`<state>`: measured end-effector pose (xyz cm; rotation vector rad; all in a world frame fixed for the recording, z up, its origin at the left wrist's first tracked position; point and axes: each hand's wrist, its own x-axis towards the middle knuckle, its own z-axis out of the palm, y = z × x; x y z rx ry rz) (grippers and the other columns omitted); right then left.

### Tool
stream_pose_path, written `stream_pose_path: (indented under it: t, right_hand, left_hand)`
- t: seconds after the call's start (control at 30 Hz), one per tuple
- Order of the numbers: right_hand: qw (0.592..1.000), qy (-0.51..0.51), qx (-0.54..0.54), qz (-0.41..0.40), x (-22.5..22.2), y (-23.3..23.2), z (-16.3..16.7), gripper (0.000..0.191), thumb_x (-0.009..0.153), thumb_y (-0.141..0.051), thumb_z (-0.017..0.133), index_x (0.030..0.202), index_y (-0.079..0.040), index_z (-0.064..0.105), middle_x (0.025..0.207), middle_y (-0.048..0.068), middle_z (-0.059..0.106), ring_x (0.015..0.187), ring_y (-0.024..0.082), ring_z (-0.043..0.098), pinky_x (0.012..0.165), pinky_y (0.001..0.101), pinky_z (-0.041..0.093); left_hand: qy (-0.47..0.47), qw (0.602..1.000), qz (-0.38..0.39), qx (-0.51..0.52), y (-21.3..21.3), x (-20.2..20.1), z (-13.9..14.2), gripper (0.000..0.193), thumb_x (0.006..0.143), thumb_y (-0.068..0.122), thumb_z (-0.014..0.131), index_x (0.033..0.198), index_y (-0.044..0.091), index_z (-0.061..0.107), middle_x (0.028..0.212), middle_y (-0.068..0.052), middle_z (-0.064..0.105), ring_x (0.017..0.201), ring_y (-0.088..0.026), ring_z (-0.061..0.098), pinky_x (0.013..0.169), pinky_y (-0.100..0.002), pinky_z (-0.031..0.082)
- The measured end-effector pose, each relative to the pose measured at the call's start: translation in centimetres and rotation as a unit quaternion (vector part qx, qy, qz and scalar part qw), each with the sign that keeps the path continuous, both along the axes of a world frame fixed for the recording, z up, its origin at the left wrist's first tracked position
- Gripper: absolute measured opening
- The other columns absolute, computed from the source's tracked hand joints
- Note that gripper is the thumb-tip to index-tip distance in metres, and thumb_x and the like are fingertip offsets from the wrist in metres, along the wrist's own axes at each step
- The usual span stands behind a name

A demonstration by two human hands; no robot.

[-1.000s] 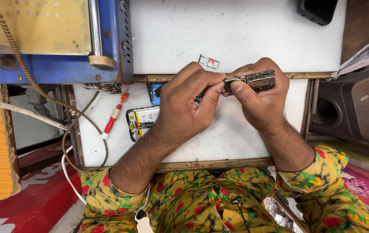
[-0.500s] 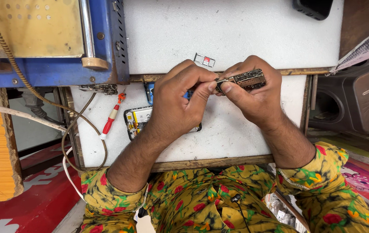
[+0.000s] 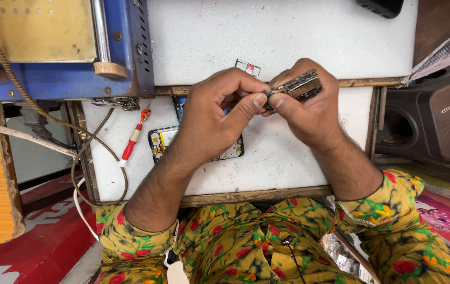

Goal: The person manipulates a small circuit board with both hands, repeatedly peeling and repositioning a white adhesive strip. They then apply liquid from a spray bottle onto the board and wipe it with a cotton swab. The work occurs on a cluttered workbench with disassembled phone parts nearby.

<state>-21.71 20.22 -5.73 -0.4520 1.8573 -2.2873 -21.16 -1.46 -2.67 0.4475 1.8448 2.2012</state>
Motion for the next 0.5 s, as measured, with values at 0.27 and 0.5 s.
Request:
stream_pose_path:
  t: [0.27, 0.5]
  right_hand:
    - [0.996, -0.003, -0.093, -0.006, -0.59, 0.14, -0.07, 0.019, 0.105, -0.008, 0.069, 0.109, -0.005, 0.051, 0.091, 0.020, 0.072, 0.083, 0.021, 0.075, 0.074, 0.0352, 0.066]
    - [0.996, -0.014, -0.070, -0.048, -0.71, 0.05, -0.17, 0.019, 0.104, -0.006, 0.070, 0.111, -0.003, 0.053, 0.098, 0.020, 0.070, 0.089, 0.023, 0.075, 0.078, 0.0367, 0.068]
  left_hand:
    - [0.146, 0.970, 0.119, -0.154, 0.43, 0.32, 1.03, 0.012, 0.107, 0.010, 0.071, 0.119, 0.006, 0.071, 0.101, -0.005, 0.071, 0.088, -0.012, 0.071, 0.071, -0.022, 0.057]
    - [0.184, 0.961, 0.136, -0.154, 1.01, 0.16, 0.60, 0.017, 0.109, 0.006, 0.068, 0.127, 0.007, 0.068, 0.105, -0.006, 0.069, 0.091, -0.011, 0.074, 0.075, -0.023, 0.062]
